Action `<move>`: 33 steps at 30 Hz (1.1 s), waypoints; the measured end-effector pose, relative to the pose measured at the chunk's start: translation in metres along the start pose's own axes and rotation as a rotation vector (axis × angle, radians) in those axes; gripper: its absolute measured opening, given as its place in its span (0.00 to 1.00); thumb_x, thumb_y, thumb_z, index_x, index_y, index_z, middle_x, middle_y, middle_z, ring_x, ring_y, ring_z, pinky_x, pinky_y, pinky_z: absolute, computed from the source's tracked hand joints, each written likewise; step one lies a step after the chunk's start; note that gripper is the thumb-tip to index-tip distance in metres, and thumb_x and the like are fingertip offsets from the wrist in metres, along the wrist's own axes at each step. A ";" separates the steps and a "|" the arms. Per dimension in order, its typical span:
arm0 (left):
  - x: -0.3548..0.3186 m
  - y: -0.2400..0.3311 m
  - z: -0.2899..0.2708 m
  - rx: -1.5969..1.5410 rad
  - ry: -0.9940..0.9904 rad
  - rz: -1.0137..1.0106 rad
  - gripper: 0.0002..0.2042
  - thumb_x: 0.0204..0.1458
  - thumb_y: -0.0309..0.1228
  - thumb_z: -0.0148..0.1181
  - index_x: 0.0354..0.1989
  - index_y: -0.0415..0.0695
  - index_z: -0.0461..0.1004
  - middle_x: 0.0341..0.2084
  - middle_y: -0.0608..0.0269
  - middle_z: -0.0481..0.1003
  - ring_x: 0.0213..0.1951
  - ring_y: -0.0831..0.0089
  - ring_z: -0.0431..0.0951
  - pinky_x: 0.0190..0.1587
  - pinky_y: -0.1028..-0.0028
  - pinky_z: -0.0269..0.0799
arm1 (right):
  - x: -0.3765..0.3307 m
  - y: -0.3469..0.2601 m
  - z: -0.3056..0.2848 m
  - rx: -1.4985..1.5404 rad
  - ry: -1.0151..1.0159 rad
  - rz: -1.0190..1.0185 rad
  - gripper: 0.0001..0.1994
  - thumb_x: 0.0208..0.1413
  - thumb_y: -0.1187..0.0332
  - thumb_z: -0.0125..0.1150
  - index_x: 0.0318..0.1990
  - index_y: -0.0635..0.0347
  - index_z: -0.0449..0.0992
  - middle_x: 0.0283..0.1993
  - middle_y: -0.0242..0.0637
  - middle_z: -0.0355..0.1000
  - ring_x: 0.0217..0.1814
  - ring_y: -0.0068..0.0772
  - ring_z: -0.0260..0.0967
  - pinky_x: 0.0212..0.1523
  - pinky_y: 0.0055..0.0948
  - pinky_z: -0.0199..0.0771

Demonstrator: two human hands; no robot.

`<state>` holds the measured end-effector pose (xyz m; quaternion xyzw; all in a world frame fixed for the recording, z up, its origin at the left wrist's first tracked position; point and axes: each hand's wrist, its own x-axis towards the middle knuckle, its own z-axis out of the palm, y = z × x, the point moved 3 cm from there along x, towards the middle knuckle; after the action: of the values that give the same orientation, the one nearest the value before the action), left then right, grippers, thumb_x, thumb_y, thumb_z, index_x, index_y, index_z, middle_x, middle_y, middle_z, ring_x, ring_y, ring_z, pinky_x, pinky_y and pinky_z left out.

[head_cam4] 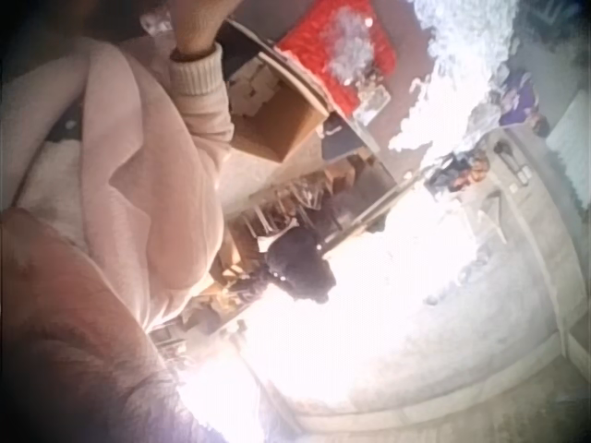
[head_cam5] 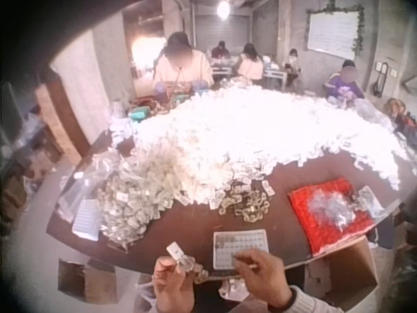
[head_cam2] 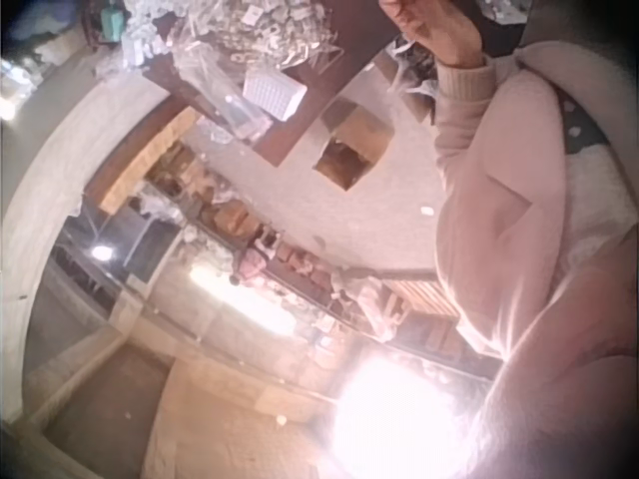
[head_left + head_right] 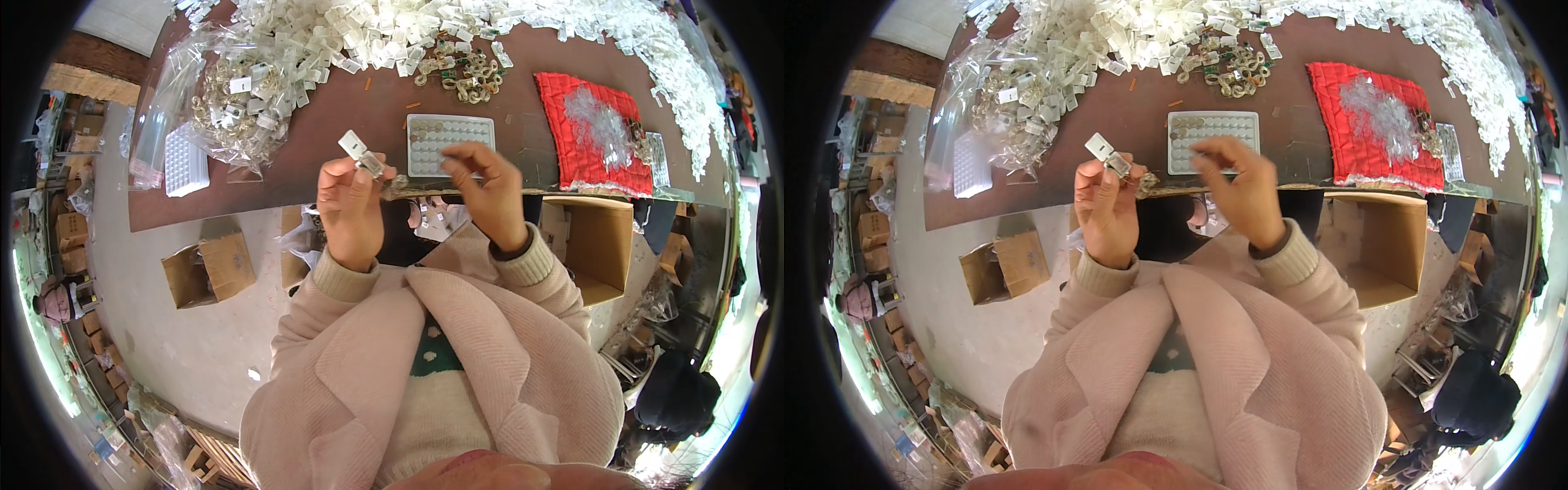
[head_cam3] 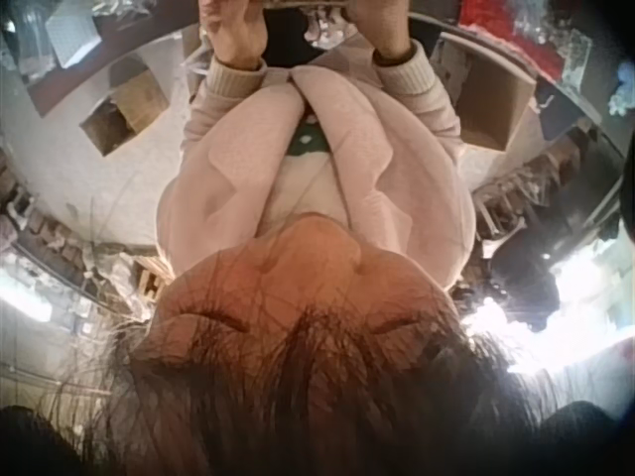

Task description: The person repeatedly picks small white plastic housings and metal contacts from a table, inserts the contacts into the housings, and places the assembled units into a white tray. The person also gathers loose metal contacts into a small pile on the table.

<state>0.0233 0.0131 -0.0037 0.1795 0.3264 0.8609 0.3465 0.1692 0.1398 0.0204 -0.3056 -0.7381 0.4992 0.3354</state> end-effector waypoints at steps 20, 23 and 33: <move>-0.001 -0.017 -0.015 -0.103 0.025 -0.262 0.07 0.63 0.22 0.57 0.48 0.42 0.74 0.45 0.50 0.80 0.41 0.67 0.82 0.47 0.69 0.80 | 0.045 0.018 0.024 -0.545 0.088 -0.202 0.06 0.55 0.74 0.65 0.41 0.54 0.82 0.40 0.38 0.77 0.34 0.44 0.77 0.34 0.35 0.77; 0.000 -0.016 -0.012 -0.123 0.002 -0.264 0.07 0.64 0.22 0.56 0.49 0.42 0.74 0.46 0.51 0.80 0.43 0.68 0.82 0.49 0.68 0.80 | 0.029 -0.013 0.021 -0.294 0.066 -0.381 0.11 0.49 0.79 0.68 0.41 0.57 0.82 0.41 0.40 0.77 0.35 0.43 0.76 0.34 0.33 0.77; -0.005 -0.016 0.004 -0.089 0.023 -0.246 0.07 0.64 0.23 0.57 0.48 0.42 0.75 0.44 0.57 0.81 0.42 0.69 0.82 0.47 0.71 0.81 | 0.005 -0.053 0.024 -0.412 -0.057 -0.525 0.16 0.45 0.79 0.66 0.44 0.61 0.81 0.38 0.37 0.75 0.37 0.40 0.76 0.36 0.32 0.77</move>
<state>0.0366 0.0201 -0.0128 0.1129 0.3114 0.8276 0.4533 0.1407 0.1147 0.0645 -0.1523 -0.8863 0.2442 0.3630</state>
